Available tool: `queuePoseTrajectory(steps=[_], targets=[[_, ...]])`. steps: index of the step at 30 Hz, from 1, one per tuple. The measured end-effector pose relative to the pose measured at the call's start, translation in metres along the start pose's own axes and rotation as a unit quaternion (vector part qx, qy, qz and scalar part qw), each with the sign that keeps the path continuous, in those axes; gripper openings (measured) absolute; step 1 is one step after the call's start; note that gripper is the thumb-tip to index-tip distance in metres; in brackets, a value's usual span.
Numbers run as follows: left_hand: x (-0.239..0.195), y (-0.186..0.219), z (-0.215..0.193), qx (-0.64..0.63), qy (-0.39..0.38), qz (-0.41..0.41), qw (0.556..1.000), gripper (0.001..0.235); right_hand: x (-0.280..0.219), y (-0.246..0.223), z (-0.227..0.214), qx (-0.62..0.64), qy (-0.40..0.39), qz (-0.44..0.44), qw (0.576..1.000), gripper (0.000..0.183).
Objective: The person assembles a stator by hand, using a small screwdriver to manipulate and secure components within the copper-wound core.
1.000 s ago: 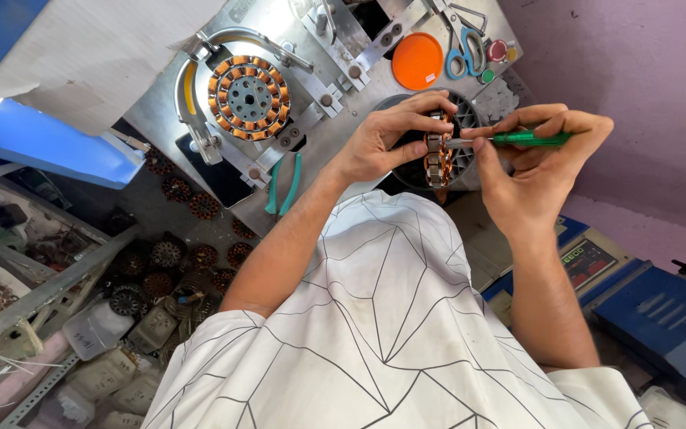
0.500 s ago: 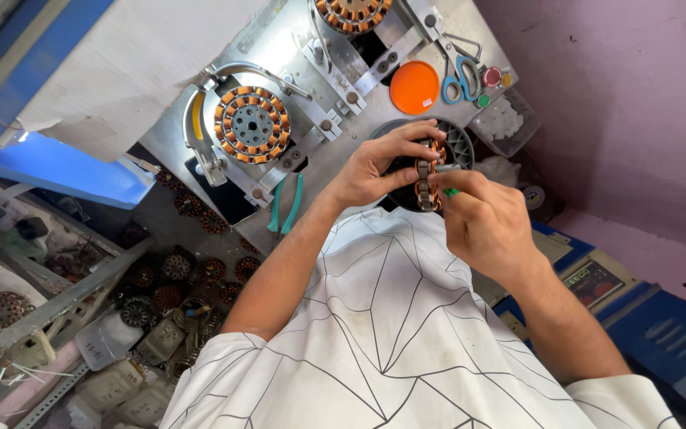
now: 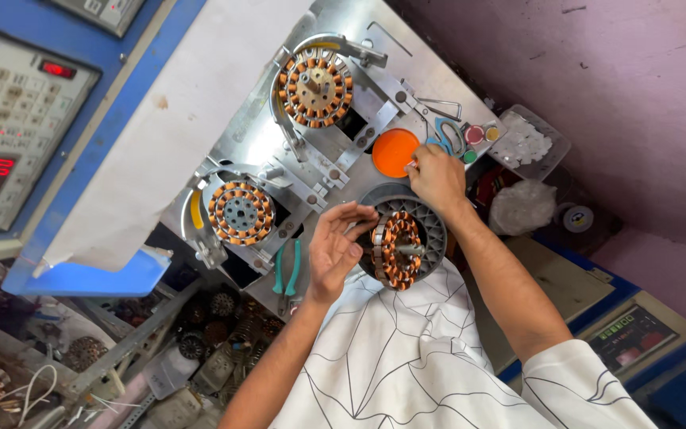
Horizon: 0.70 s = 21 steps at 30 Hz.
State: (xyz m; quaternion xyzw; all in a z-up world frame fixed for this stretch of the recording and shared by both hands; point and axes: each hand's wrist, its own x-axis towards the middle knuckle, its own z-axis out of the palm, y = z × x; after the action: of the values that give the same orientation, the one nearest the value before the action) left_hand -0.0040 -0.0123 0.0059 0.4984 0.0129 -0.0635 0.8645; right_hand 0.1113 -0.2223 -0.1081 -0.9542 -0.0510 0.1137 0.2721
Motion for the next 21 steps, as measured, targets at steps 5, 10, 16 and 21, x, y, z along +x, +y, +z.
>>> queuePoseTrajectory(steps=[5,10,16,21], targets=[[0.000,-0.003,-0.014,0.119,0.066,0.017,0.991,0.046,-0.004,0.006,0.023,-0.016,0.021,0.077,0.997,0.024],[0.015,0.002,-0.009,0.206,0.094,0.031,0.974,0.029,0.001,0.003,0.013,0.128,0.009,0.180,0.975,0.019],[0.026,0.040,0.022,0.259,0.023,-0.026,0.965,0.023,-0.032,-0.034,-0.081,0.361,0.076,0.005,0.930,0.012],[0.008,0.063,0.052,0.157,-0.083,-0.030,0.984,0.026,-0.117,-0.101,-0.173,0.202,0.069,-0.231,0.949,0.018]])
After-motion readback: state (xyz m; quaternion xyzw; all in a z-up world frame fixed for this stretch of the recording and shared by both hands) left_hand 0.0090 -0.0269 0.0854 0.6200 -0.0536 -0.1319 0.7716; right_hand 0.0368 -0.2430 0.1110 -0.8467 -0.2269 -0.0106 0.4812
